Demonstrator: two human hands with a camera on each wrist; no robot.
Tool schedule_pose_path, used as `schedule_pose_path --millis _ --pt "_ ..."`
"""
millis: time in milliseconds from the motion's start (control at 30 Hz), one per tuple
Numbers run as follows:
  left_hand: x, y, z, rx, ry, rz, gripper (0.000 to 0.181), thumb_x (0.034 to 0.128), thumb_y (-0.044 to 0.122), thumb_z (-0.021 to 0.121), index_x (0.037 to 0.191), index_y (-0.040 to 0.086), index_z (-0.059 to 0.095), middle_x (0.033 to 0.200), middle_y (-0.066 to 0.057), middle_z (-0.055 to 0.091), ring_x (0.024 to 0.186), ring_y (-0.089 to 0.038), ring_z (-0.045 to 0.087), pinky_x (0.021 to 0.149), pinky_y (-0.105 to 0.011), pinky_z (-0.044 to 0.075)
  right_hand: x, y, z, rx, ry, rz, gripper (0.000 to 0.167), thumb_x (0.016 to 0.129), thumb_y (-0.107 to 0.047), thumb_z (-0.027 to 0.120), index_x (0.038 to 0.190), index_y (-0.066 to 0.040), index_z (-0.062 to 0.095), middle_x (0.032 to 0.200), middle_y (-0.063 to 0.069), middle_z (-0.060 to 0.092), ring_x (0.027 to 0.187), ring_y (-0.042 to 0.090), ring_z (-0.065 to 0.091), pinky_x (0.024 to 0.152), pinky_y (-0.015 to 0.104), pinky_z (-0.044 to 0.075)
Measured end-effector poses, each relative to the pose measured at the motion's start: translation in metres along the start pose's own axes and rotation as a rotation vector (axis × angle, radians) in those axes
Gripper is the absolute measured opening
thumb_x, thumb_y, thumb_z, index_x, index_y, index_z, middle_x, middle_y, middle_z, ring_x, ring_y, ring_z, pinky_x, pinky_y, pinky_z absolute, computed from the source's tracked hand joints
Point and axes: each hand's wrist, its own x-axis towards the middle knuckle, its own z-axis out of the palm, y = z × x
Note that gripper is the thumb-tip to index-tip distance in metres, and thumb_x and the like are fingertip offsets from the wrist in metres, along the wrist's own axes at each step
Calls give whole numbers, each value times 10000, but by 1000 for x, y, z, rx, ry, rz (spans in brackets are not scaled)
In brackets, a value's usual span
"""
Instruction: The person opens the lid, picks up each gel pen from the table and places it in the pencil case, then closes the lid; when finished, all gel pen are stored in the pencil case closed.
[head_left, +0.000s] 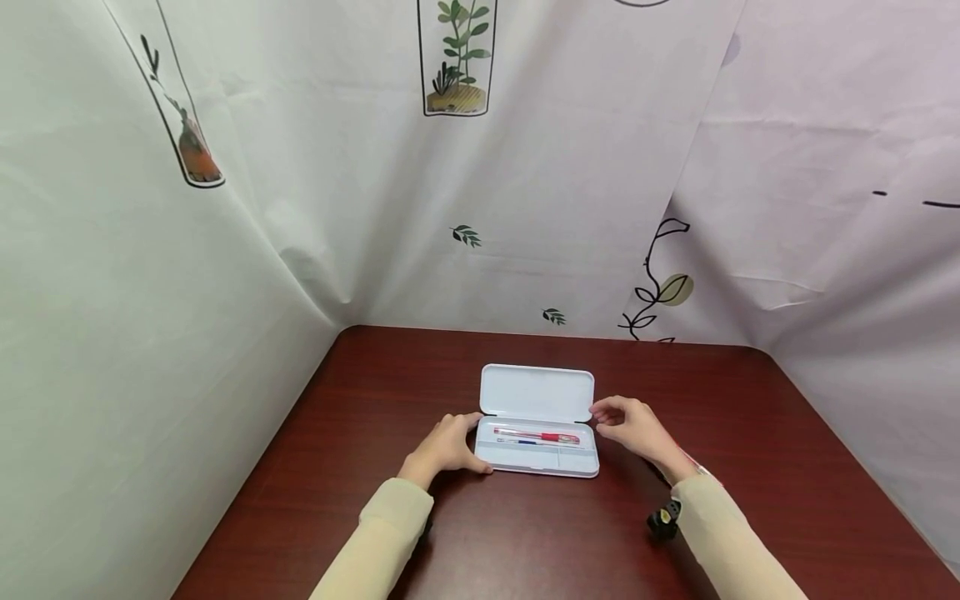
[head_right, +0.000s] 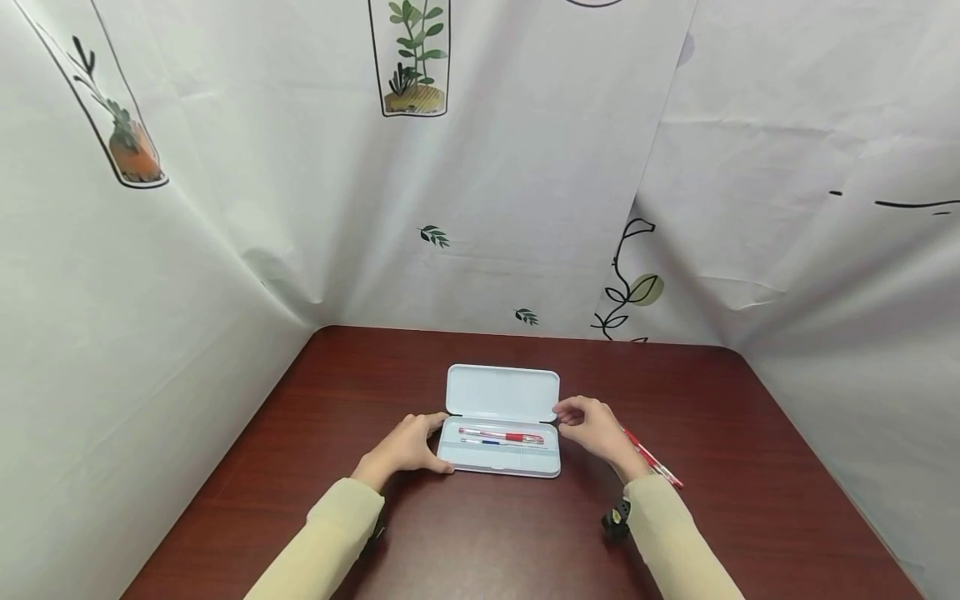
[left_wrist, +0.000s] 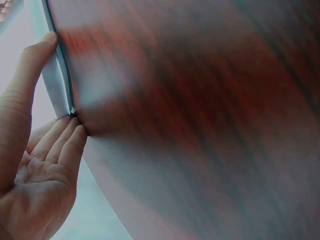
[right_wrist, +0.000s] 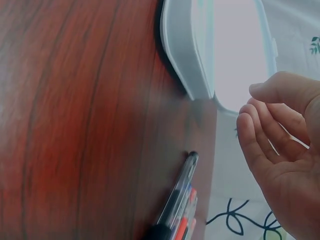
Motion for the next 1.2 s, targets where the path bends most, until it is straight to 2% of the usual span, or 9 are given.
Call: schedule_pose_path --millis 333,667,933,1200 --pt "0 0 1 -6 0 -2 841 606 332 932 1313 36 586 1222 -98 662 1019 -196 609 930 -395 497 -8 13 -13 -35 -8 60 247 863 -29 675 1109 -11 683 1058 131 684 898 193 612 753 266 527" --pt "-1 1 1 -10 0 -7 863 608 332 931 1325 14 574 1261 -125 645 1059 -218 612 944 -411 495 -17 26 -25 -22 -4 88 265 862 -31 663 1126 -9 680 1046 134 678 893 187 607 735 215 517" --pt "-1 1 1 -14 -3 -15 871 607 331 931 1335 19 567 1273 -126 638 1067 -219 610 943 -409 494 -24 37 -35 -32 15 76 230 874 -38 683 1099 9 689 990 116 702 867 140 637 737 199 518" --pt "-1 2 0 -11 -2 -11 867 610 330 929 1333 15 569 1274 -127 638 1066 -210 612 941 -406 497 -34 44 -45 -30 20 101 255 863 -22 670 1116 1 684 1031 148 692 866 139 629 712 212 518"
